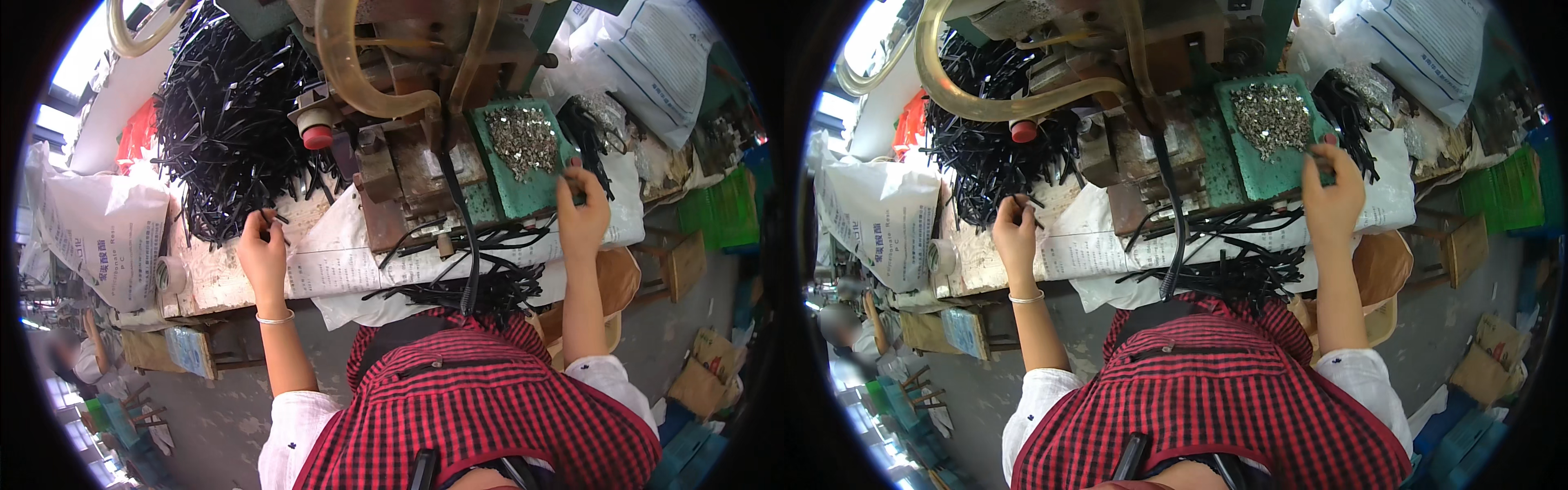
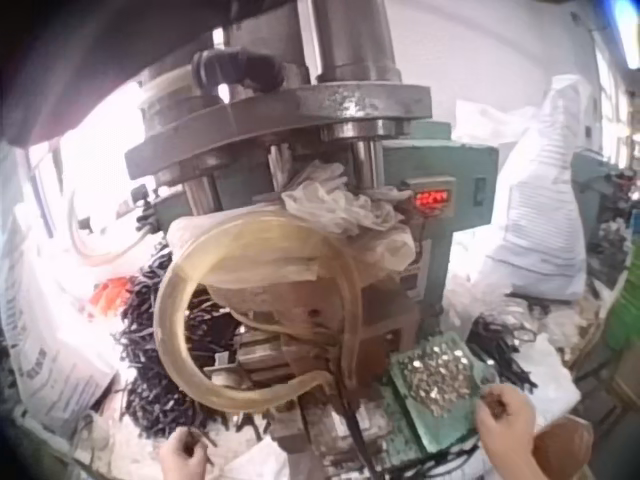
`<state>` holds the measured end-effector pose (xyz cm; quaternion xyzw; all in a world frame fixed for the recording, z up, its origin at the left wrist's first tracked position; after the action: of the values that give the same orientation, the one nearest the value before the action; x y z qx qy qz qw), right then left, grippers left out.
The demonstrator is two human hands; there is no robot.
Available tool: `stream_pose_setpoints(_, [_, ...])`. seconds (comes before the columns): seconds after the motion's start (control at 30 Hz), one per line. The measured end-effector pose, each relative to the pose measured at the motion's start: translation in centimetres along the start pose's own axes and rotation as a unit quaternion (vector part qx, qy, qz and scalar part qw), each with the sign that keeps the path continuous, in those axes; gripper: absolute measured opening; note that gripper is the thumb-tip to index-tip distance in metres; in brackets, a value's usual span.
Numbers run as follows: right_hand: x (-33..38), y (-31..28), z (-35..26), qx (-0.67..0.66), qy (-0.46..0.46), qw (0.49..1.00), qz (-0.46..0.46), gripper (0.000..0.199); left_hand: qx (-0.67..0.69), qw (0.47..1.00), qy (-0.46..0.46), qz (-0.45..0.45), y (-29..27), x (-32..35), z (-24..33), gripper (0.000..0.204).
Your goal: The person repeatedly picks a black cable and a small metallic component, inserts them into a press machine, and operates the lever to crimp the connector onto the cable. The finished assemblies are placed into a pile on the table.
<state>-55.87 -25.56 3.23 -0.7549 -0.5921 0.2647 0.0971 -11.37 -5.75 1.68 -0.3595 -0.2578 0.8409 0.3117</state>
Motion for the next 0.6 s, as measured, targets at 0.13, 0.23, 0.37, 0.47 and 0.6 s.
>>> stream_pose_setpoints(0.13, [-2.7, 3.9, -2.7, 0.072, -0.161, 0.982, 0.062, 0.011, 0.170, 0.983, 0.040, 0.060, 1.6, -2.6, 3.6, 0.018])
stream_pose_setpoints(0.23, [-3.6, 5.8, -3.0, 0.019, -0.140, 0.988, 0.064, 0.011, 0.234, 0.971, 0.020, 0.043, 2.5, -2.7, 5.2, 0.024])
stream_pose_setpoints(0.37, [-2.8, 5.3, -1.7, 0.031, -0.105, 0.990, 0.089, 0.010, 0.313, 0.945, -0.003, 0.099, 2.2, 0.4, 8.1, 0.025])
stream_pose_setpoints(0.47, [-3.1, 4.8, -1.3, 0.063, -0.121, 0.987, 0.088, 0.010, 0.234, 0.927, 0.214, 0.201, 0.0, 0.0, 14.7, 0.013])
stream_pose_setpoints(0.6, [-4.5, 5.3, -3.4, 0.024, -0.110, 0.990, 0.080, 0.010, 0.365, 0.824, 0.381, -0.207, -0.6, 1.2, 24.1, 0.007])
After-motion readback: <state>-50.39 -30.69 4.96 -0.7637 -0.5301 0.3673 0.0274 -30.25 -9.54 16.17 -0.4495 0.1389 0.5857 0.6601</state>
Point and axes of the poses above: each hand's wrist, its own x-axis away from the middle knuckle, its own y-axis out of the palm, z = x × y, the point moved 2 cm from there along -x, towards the middle knuckle, and after that the axes turned 11 degrees about y, right-handed, at the moved point
